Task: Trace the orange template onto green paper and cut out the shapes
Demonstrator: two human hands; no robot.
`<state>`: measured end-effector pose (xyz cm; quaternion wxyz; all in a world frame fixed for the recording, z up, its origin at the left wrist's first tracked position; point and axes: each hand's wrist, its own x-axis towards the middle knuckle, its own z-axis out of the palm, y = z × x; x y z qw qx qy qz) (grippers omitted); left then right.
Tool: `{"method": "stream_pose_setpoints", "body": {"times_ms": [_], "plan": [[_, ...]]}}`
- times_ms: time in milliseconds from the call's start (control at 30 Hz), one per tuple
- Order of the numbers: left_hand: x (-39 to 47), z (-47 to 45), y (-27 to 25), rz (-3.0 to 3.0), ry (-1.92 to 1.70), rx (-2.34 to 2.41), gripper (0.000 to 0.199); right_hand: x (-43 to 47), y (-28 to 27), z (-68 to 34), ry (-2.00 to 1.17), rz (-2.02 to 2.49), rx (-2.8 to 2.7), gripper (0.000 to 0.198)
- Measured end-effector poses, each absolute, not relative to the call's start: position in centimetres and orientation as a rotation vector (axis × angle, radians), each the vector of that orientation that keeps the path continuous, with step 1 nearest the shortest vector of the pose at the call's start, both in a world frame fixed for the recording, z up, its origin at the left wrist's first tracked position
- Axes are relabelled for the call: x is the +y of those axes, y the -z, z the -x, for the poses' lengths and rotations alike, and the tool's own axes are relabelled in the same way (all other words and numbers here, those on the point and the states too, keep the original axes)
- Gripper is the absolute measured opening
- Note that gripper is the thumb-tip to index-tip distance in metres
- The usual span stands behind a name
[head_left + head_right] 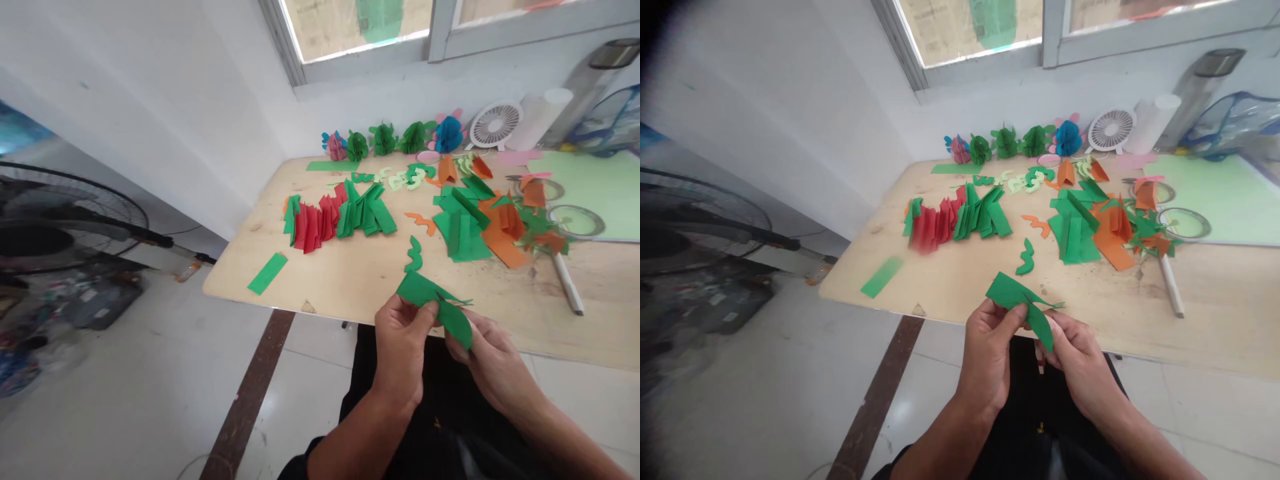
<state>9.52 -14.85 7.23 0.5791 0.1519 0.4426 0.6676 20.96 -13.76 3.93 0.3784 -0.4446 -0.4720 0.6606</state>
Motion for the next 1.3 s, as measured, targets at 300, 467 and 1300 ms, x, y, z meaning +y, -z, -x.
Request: {"method": "stream_pose_setpoints", "body": {"times_ms": [300, 467, 1300], "plan": [[-14.8, -10.0, -7.3, -0.301, -1.577, 1.018, 0.006, -14.1, -3.9, -20.7, -1.708, 1.079, -1.115, 0.048], [-14.9, -10.3, -7.4, -0.261, -1.563, 1.040, 0.008, -14.1, -4.1, -20.5, -1.744, 1.074, -1.063, 0.046], [-14.9, -10.3, -7.6, -0.268, -1.563, 1.053, 0.010, -14.3, -4.4, -20.0, -1.718, 1.062, -1.049, 0.046]]}}
